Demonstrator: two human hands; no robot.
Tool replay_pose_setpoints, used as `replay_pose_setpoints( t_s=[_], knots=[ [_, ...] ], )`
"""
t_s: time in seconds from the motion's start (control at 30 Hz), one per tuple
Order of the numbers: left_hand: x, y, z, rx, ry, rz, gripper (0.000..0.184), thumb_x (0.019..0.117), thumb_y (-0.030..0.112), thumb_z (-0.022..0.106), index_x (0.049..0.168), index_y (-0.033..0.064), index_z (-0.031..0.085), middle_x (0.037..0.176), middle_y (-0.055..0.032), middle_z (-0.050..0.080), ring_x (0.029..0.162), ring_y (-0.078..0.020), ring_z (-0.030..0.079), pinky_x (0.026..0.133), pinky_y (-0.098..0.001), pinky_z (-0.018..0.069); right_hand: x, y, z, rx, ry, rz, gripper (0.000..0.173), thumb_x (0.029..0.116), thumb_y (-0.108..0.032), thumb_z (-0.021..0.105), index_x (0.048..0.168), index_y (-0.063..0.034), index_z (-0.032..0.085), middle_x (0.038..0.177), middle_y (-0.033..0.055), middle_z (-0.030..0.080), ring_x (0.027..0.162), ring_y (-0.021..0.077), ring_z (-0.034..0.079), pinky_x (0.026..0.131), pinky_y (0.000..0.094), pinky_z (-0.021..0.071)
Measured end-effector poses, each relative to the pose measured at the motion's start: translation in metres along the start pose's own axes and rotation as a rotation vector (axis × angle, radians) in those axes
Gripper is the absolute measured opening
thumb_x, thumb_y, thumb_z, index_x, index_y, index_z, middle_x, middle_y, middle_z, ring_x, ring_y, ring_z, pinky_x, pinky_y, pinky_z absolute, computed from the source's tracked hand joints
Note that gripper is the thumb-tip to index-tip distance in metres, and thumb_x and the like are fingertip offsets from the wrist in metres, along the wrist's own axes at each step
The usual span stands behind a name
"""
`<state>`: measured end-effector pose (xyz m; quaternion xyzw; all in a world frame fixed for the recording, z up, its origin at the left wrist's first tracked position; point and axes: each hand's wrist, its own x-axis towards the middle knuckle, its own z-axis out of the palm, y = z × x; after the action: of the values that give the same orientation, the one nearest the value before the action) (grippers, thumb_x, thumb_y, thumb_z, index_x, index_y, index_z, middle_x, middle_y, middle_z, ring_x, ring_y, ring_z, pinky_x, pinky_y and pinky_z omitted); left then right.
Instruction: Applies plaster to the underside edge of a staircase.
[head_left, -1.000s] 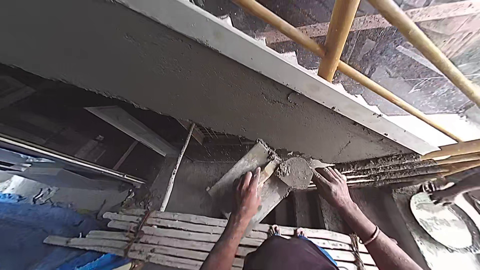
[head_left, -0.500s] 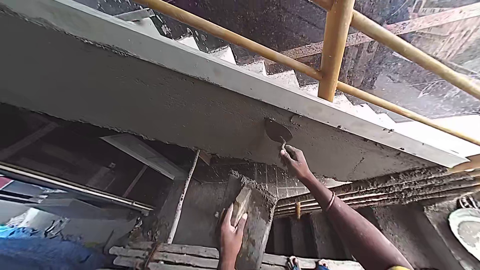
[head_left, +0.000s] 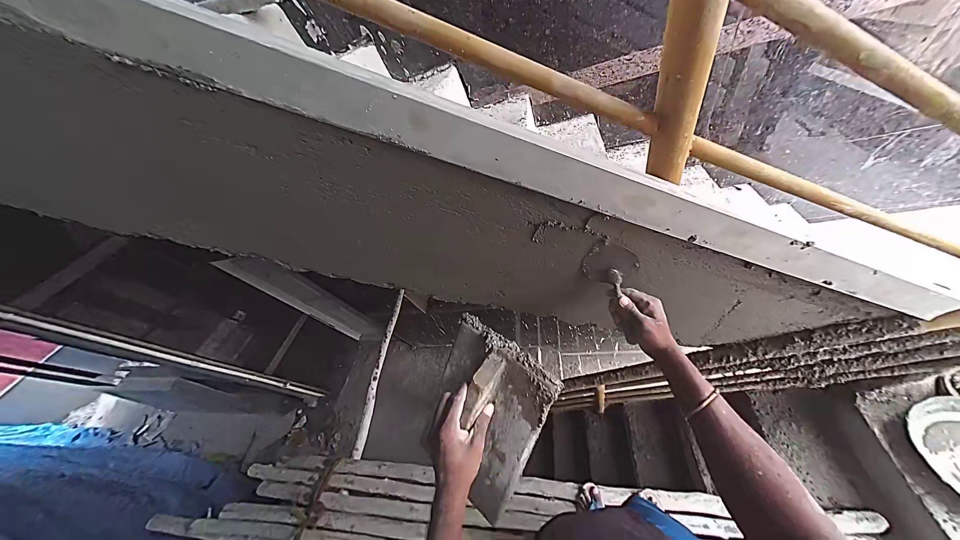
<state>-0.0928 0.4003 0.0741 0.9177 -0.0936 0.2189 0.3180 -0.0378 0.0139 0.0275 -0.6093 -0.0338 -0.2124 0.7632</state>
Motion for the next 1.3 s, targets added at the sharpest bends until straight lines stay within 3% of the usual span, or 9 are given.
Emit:
replay_pose_setpoints(
  t_s=[0.13,0.2,0.3,0.37,0.6,0.83,1.0,1.2,1.3],
  knots=[
    [0.002,0.004,-0.004,-0.024,0.014,0.033,0.059,0.0823,0.036,0.074,0.123,-0.0075,0.069,0.119,-0.0266,0.069,0.115,-0.0402,0.066,0.102,-0.0528,0.0496,-0.049,0.014,-0.014,-0.282,0.125,-0.014,0.056,0.1012,-0.049,0.052,0.113,0.0030,0.066,0.079,-0.0041,0.065,0.065,0.0017,0.060,0.062,0.0218,0.0541],
    [0.003,0.006,-0.005,-0.040,0.034,0.038,0.059,0.0823,0.035,0.074,0.123,-0.0079,0.069,0.120,-0.0273,0.069,0.115,-0.0395,0.066,0.103,-0.0510,0.0496,-0.078,0.003,-0.011,-0.563,0.095,-0.103,0.062,0.1007,-0.051,0.050,0.110,0.0071,0.068,0.089,0.0059,0.069,0.078,0.0045,0.065,0.075,0.0243,0.0559],
    [0.003,0.007,-0.005,-0.067,0.070,0.075,0.060,0.0835,0.038,0.073,0.121,-0.0087,0.069,0.117,-0.0264,0.070,0.113,-0.0359,0.067,0.103,-0.0456,0.0498,-0.109,-0.019,-0.008,-0.822,0.048,-0.375,0.045,0.0992,-0.041,0.057,0.099,0.0001,0.075,0.094,0.0145,0.074,0.093,0.0166,0.070,0.089,0.0316,0.0558],
    [0.007,0.010,-0.004,-0.075,0.101,0.116,0.060,0.0846,0.040,0.072,0.120,-0.0088,0.070,0.114,-0.0249,0.071,0.110,-0.0316,0.068,0.103,-0.0417,0.0500,-0.114,-0.035,-0.007,-0.894,0.026,-0.514,0.030,0.0975,-0.029,0.058,0.094,-0.0043,0.075,0.092,0.0150,0.072,0.093,0.0218,0.069,0.088,0.0331,0.0546],
    [0.010,0.024,-0.003,-0.102,0.156,0.202,0.061,0.0866,0.045,0.070,0.118,-0.0071,0.071,0.111,-0.0233,0.071,0.109,-0.0263,0.067,0.101,-0.0353,0.0501,-0.126,-0.052,-0.011,-0.984,-0.074,-0.592,0.025,0.0993,-0.023,0.057,0.100,-0.0077,0.076,0.095,0.0134,0.074,0.093,0.0238,0.070,0.086,0.0370,0.0560],
    [-0.007,0.034,0.006,0.036,0.175,0.594,0.034,0.0934,0.037,0.064,0.120,0.0199,0.074,0.086,-0.0064,0.065,0.080,-0.0205,0.063,0.078,-0.0377,0.0534,-0.076,-0.054,0.038,-0.918,-0.011,-0.629,0.022,0.0979,-0.019,0.060,0.104,-0.0085,0.078,0.099,0.0114,0.075,0.095,0.0221,0.070,0.088,0.0371,0.0556],
    [-0.027,0.017,0.012,0.088,0.201,0.792,0.027,0.0972,0.028,0.062,0.123,0.0270,0.071,0.095,-0.0019,0.069,0.082,-0.0175,0.062,0.085,-0.0348,0.0502,-0.046,-0.064,0.054,-0.913,0.052,-0.684,0.022,0.0993,-0.017,0.058,0.106,-0.0087,0.077,0.102,0.0109,0.075,0.097,0.0241,0.070,0.085,0.0405,0.0559],
    [-0.032,-0.002,0.003,0.088,0.286,0.586,0.027,0.0959,0.032,0.060,0.114,0.0202,0.077,0.083,-0.0044,0.065,0.080,-0.0175,0.062,0.079,-0.0311,0.0512,-0.025,-0.077,0.094,-0.811,0.087,-0.590,0.023,0.0919,-0.018,0.068,0.104,0.0000,0.076,0.099,0.0142,0.073,0.091,0.0201,0.071,0.084,0.0315,0.0598],
    [-0.037,-0.003,-0.012,0.073,0.276,0.403,0.035,0.0872,0.033,0.067,0.109,0.0087,0.080,0.089,-0.0139,0.070,0.087,-0.0212,0.066,0.087,-0.0287,0.0509,-0.005,-0.084,0.123,-0.661,0.056,-0.449,0.032,0.0965,-0.027,0.065,0.103,0.0030,0.071,0.091,0.0127,0.070,0.082,0.0181,0.068,0.077,0.0338,0.0573]
  ],
)
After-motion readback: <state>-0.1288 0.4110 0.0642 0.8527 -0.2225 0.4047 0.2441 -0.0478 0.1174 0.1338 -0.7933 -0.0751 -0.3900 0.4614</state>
